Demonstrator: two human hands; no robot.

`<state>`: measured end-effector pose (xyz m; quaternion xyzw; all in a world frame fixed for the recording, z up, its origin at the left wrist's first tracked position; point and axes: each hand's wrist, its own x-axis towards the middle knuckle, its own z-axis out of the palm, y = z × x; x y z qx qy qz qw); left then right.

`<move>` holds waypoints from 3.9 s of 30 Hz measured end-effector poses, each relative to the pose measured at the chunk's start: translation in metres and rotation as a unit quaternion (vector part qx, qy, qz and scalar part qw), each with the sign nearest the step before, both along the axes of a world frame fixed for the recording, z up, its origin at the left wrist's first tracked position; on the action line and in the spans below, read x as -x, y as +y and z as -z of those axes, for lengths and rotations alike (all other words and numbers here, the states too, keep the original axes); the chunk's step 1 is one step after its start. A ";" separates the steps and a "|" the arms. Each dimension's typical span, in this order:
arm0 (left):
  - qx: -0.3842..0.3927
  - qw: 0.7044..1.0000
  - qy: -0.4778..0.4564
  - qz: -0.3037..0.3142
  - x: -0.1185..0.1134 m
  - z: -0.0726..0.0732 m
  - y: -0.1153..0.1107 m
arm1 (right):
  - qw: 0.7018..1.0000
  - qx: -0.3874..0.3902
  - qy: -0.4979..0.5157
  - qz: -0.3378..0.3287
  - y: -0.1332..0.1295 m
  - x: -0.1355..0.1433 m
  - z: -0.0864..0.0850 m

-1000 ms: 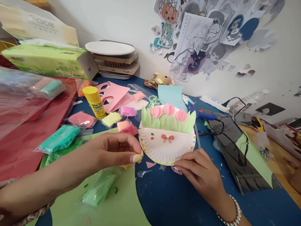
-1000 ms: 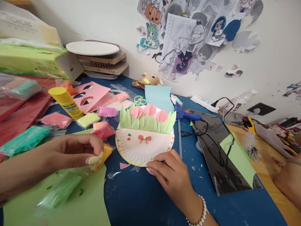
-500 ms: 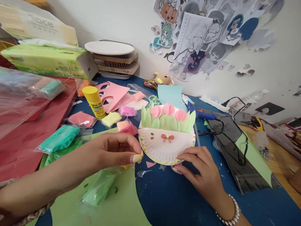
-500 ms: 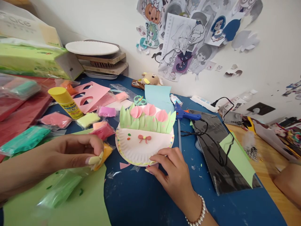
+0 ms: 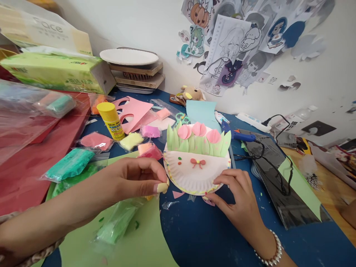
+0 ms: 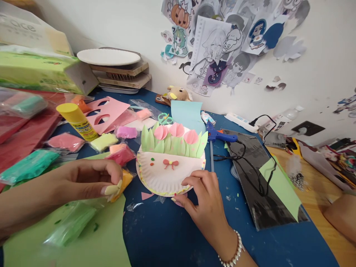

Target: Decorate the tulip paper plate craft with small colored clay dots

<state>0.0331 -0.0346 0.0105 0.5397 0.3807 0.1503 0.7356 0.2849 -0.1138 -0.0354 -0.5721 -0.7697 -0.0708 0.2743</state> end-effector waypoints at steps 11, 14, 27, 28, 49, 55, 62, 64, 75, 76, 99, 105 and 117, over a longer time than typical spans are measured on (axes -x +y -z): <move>-0.007 1.000 0.004 0.000 0.000 0.001 0.002 | 0.999 0.031 0.007 0.004 0.001 0.000 0.002; -0.006 1.000 0.003 0.000 0.002 0.001 0.001 | 0.999 0.042 0.013 0.007 0.001 0.001 0.002; -0.098 0.993 0.034 0.049 -0.002 0.001 0.003 | 0.996 0.089 0.019 0.022 0.002 0.001 0.003; -0.116 0.991 0.044 0.057 -0.002 0.002 0.003 | 0.995 0.094 0.017 0.023 0.003 0.001 0.003; -0.106 0.993 0.057 -0.015 -0.002 0.004 0.003 | 0.968 0.029 0.248 -0.039 -0.006 -0.010 0.001; -0.095 0.992 0.031 -0.078 0.001 0.007 0.004 | 0.894 -0.072 0.442 0.003 -0.008 -0.016 0.000; -0.099 0.987 0.045 -0.117 0.002 0.009 0.005 | 0.885 -0.051 0.458 0.064 -0.009 -0.011 -0.005; -0.098 0.986 0.042 -0.129 0.001 0.007 0.004 | 0.887 -0.053 0.454 0.068 -0.008 -0.012 -0.004; -0.108 0.984 0.034 -0.141 0.002 0.002 0.003 | 0.898 -0.005 0.436 0.064 -0.011 -0.015 -0.003; -0.100 0.985 0.035 -0.136 0.002 0.002 0.003 | 0.900 -0.002 0.433 0.059 -0.011 -0.015 -0.003; -0.073 0.987 0.005 -0.141 0.003 0.003 0.004 | 0.913 0.003 0.401 0.069 -0.010 -0.021 0.004; -0.092 0.988 0.022 -0.121 0.003 0.005 0.004 | 0.915 0.000 0.397 0.075 -0.009 -0.021 0.004; -0.073 0.990 0.011 -0.119 0.003 0.004 0.004 | 0.914 0.002 0.398 0.082 -0.009 -0.022 0.004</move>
